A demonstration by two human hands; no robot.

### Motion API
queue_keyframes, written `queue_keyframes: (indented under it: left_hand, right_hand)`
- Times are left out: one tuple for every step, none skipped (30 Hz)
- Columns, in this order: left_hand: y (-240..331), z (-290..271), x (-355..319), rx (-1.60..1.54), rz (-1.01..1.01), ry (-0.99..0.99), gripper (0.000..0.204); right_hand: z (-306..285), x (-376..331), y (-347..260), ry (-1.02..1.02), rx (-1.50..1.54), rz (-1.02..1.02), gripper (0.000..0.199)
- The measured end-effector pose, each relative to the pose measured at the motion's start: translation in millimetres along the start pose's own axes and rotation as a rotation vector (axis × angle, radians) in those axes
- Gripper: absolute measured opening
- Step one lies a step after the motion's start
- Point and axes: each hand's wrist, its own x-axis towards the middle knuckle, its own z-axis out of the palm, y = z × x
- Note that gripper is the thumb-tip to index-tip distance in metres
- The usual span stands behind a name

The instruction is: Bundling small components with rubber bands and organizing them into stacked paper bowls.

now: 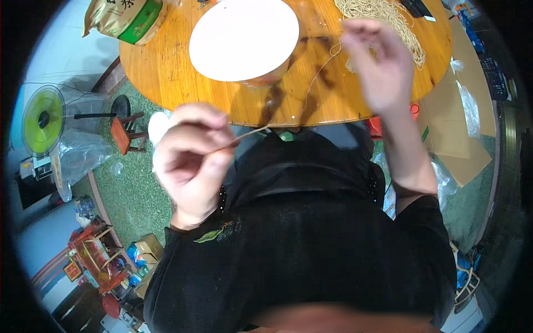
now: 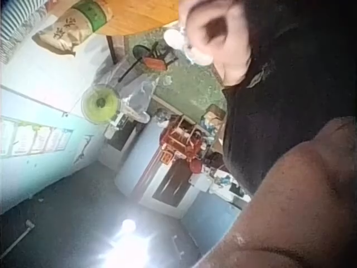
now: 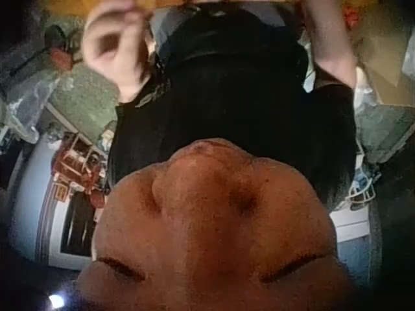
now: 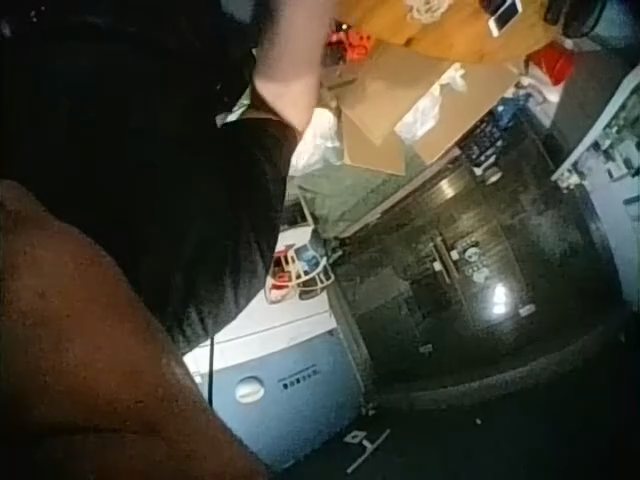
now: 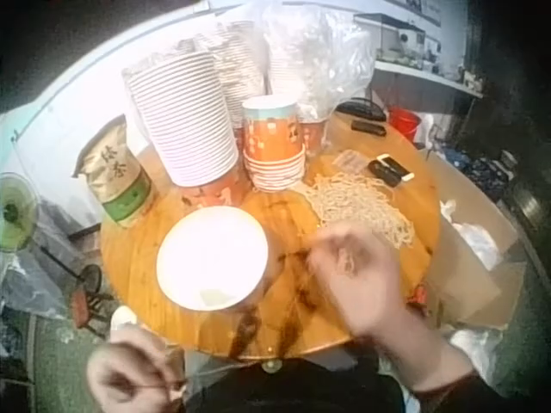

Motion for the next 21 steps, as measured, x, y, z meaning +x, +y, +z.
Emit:
queue_keyframes:
  left_hand:
    - [-5.0, 4.7, -1.5, -0.047, -0.121, -0.023, 0.017]
    - [-14.5, 10.2, -4.4, -0.057, -0.184, -0.036, 0.018]
    - [-17.2, 14.4, -3.2, -0.032, -0.242, -0.086, 0.019]
    - [-22.6, 19.0, -2.7, -0.048, -0.254, -0.106, 0.018]
    - [-27.5, 23.9, -2.8, -0.064, -0.266, -0.124, 0.017]
    - [-30.7, 28.9, -4.2, -0.117, -0.305, -0.081, 0.015]
    - [-32.9, 33.3, -5.4, -0.169, -0.343, -0.037, 0.013]
    - [-31.5, 37.2, -3.7, -0.219, -0.384, -0.042, 0.008]
    - [-32.3, 36.0, -4.3, -0.217, -0.386, -0.040, 0.008]
    - [-33.1, 34.1, -5.4, -0.319, -0.502, -0.024, 0.007]
    - [-34.2, 32.2, -6.8, -0.421, -0.617, -0.008, 0.006]
    - [-37.7, 30.2, -8.7, -0.471, -0.658, 0.001, 0.005]
    - [-38.9, 30.9, -8.9, -0.470, -0.659, 0.000, 0.005]
    - [-39.7, 32.6, -9.1, -0.524, -0.684, 0.029, 0.006]
    - [-40.2, 33.4, -9.5, -0.576, -0.707, 0.062, 0.006]
    - [-40.6, 33.5, -9.8, -0.575, -0.707, 0.065, 0.006]
    - [-41.0, 33.6, -10.1, -0.598, -0.706, 0.075, 0.006]
    - [-41.9, 33.1, -10.8, -0.622, -0.706, 0.083, 0.006]
    - [-42.7, 33.2, -11.2, -0.621, -0.708, 0.085, 0.006]
    - [-43.7, 33.7, -11.5, -0.586, -0.701, 0.090, 0.006]
    - [-44.0, 35.0, -11.0, -0.547, -0.695, 0.092, 0.005]
  right_hand:
    - [8.3, -19.5, -25.7, -0.123, 0.294, 0.046, 0.026]
    - [21.5, -33.0, -39.2, -0.165, 0.344, -0.046, 0.029]
    - [31.9, -44.8, -49.1, -0.207, 0.395, -0.138, 0.034]
    - [35.2, -56.3, -58.9, -0.297, 0.472, -0.080, 0.039]
    - [42.8, -66.9, -61.4, -0.304, 0.602, 0.039, 0.038]
    - [50.1, -75.6, -63.7, -0.310, 0.726, 0.161, 0.037]
    - [52.8, -79.5, -70.1, -0.262, 0.857, 0.308, 0.031]
    - [51.5, -80.0, -68.6, -0.261, 0.860, 0.311, 0.031]
    - [48.6, -79.2, -64.5, -0.306, 0.848, 0.389, 0.028]
    - [47.3, -78.3, -61.7, -0.352, 0.835, 0.467, 0.026]
    - [48.2, -77.5, -61.6, -0.333, 0.816, 0.463, 0.020]
    - [49.7, -78.6, -61.6, -0.332, 0.817, 0.464, 0.020]
    - [51.9, -80.4, -61.4, -0.294, 0.777, 0.411, 0.020]
    - [52.8, -81.6, -61.2, -0.255, 0.735, 0.359, 0.020]
    - [51.8, -80.5, -59.8, -0.257, 0.737, 0.360, 0.020]
    - [49.9, -77.8, -57.3, -0.214, 0.463, 0.165, 0.019]
    - [48.7, -75.7, -55.7, -0.169, 0.188, -0.028, 0.018]
    - [49.3, -75.5, -55.4, -0.169, 0.189, -0.026, 0.018]
    - [50.1, -75.6, -55.2, -0.147, 0.129, -0.075, 0.015]
    - [50.8, -75.7, -55.4, -0.126, 0.070, -0.124, 0.012]
    - [50.9, -75.4, -57.6, -0.124, 0.073, -0.122, 0.012]
